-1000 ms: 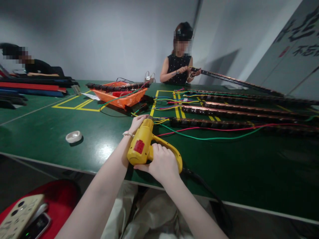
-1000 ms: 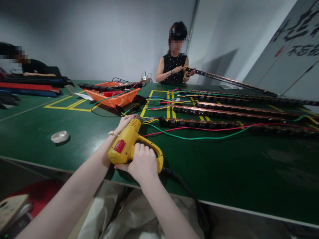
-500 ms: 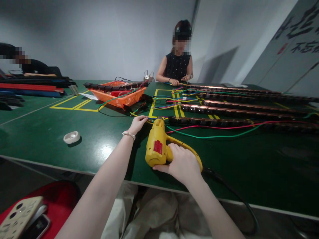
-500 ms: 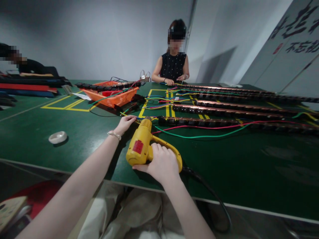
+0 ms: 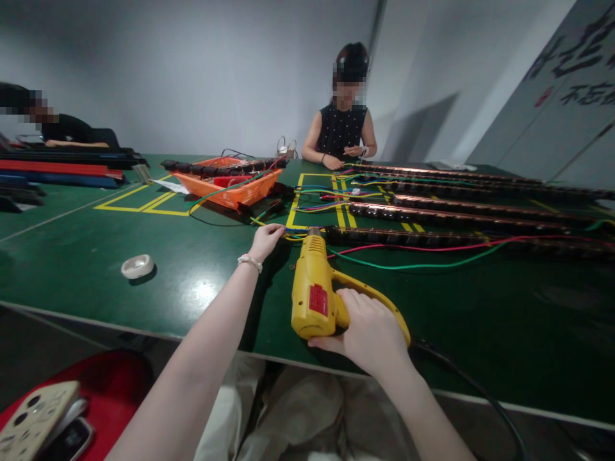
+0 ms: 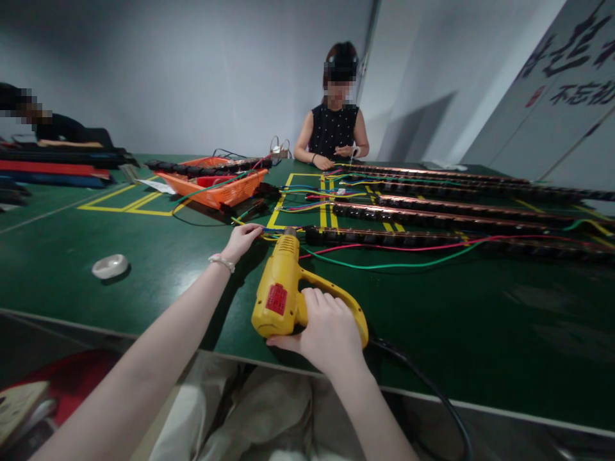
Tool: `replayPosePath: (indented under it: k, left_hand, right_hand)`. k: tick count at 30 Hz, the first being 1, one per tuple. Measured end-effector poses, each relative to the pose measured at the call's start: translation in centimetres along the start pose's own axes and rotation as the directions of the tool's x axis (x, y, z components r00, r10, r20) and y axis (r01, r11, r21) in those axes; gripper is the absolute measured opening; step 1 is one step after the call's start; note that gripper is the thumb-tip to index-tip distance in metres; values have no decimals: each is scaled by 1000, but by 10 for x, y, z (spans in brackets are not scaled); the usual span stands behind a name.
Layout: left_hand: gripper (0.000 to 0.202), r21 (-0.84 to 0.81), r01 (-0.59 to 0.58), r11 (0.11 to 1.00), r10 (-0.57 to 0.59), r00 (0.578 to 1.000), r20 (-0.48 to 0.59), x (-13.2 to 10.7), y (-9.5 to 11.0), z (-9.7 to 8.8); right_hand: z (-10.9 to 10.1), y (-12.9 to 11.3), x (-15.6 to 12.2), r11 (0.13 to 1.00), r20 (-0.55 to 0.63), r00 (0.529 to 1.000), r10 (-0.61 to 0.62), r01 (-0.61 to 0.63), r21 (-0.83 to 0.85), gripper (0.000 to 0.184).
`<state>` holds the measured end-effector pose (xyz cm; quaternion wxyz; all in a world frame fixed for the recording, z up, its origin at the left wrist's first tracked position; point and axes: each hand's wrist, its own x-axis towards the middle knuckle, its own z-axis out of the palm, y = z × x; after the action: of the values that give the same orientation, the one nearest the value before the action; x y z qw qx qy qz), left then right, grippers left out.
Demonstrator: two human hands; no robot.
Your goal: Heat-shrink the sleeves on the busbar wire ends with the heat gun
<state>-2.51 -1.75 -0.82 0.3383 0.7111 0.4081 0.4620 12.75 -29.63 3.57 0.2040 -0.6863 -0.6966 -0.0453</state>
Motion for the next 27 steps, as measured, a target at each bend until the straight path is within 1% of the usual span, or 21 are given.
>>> replayPosePath:
  k: [6,8,11,14,15,16,17,18,19,20,22,23,25,26,27]
  left_hand:
    - [32,30,-18,999,18,1000,2,-2,4,0]
    - [32,40,-7,999,7,1000,-8,-3,6,0]
    - [32,22,11,1000,-10,999,-41,-2,11,0]
    - [31,0,-19,1000,19,998,-59,2,21,3]
    - [31,-3,-41,999,41,998,-45,4,26,5]
    - [31,-2,-68,998,68,998,-10,6,31,7]
    - [32,5,-99,995,99,994,52,9,38,10]
    - [32,18,-134,991,130,982,137,11,45,14]
    - [32,39,-173,984,159,957,241,13,54,19]
    - [34,65,-219,974,183,918,352,16,63,24]
    - [43,121,-331,936,219,815,536,20,82,38]
    - [52,157,-398,904,229,760,608,21,91,45]
    - [76,223,-540,812,235,652,721,22,106,62]
    - [85,245,-614,750,234,593,771,22,111,70]
    - [93,268,-678,684,222,543,810,22,115,78]
  right_hand:
    - [0,-2,0,1000,0,1000,-4,4,19,72]
    - [0,-3,0,999,-4,1000,-12,12,29,72]
    - [-1,-2,-2,998,8,999,-44,43,55,73]
    - [-4,1,-7,988,41,994,-101,95,122,78]
    - [-6,3,-8,981,55,990,-126,117,152,80]
    - [-7,4,-10,974,67,986,-154,140,180,81]
    - [-8,6,-12,965,79,980,-181,161,205,82]
    - [-9,7,-15,957,89,974,-207,182,225,82]
    - [-9,9,-17,949,99,968,-233,204,239,81]
    - [-10,10,-18,943,110,960,-257,224,247,77]
    - [-8,13,-21,940,142,948,-286,249,231,66]
    - [-7,15,-22,942,161,941,-297,261,211,61]
    - [-1,18,-23,942,172,932,-320,294,162,54]
    - [2,19,-23,937,148,928,-341,322,138,51]
    - [6,21,-23,929,100,926,-364,353,115,47]
